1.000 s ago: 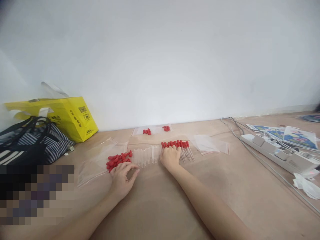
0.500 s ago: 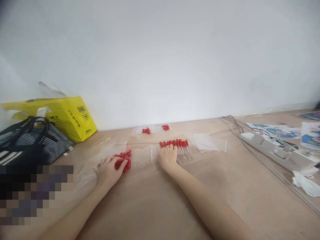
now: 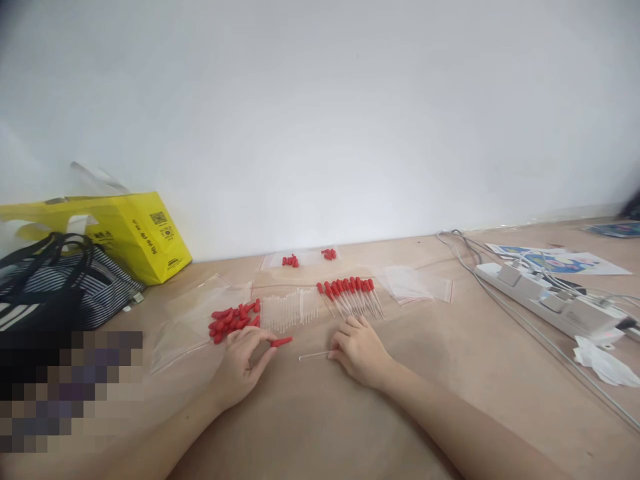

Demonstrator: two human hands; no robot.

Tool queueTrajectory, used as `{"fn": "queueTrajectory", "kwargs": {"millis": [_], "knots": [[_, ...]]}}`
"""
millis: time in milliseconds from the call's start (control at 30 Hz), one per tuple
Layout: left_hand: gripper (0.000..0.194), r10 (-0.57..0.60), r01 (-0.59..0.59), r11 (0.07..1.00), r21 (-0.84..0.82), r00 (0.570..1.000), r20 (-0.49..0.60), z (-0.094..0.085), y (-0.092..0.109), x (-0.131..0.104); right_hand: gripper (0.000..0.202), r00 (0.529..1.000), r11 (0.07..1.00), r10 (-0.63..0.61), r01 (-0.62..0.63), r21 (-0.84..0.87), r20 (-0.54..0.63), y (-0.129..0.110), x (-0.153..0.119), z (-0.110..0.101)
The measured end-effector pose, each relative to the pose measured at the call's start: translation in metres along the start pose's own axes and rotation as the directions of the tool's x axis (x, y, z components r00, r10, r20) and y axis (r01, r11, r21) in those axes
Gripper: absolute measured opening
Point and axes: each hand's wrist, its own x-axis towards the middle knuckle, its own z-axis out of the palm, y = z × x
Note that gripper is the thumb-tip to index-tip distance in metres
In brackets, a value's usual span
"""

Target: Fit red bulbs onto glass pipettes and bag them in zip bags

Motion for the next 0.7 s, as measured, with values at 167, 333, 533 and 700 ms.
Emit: {"fn": "queueTrajectory", "kwargs": {"millis": [167, 333, 533, 700], "knots": [[0.008, -0.011, 0.013, 1.0, -0.018, 0.994, 0.107, 0.0, 0.001, 0.0, 0.009, 0.999, 0.996, 0.024, -0.027, 0.088, 0.037, 0.006, 0.003, -0.003], [0.018, -0.015, 0.017, 1.0, -0.023, 0.994, 0.105, 0.002, -0.002, 0.001, 0.014, 0.999, 0.976, 0.05, -0.051, 0.212, 0.009, 0.007, 0.004, -0.001], [0.019, -0.036, 0.042, 0.998, -0.043, 0.992, 0.119, 0.015, 0.0, 0.005, 0.011, 0.997, 0.953, 0.07, -0.073, 0.294, 0.021, 0.008, 0.01, 0.011], [0.021, -0.032, 0.036, 0.995, -0.092, 0.998, 0.045, 0.017, -0.001, 0.006, 0.008, 0.993, 0.97, 0.12, -0.117, 0.212, -0.005, 0.004, 0.011, 0.016]]}}
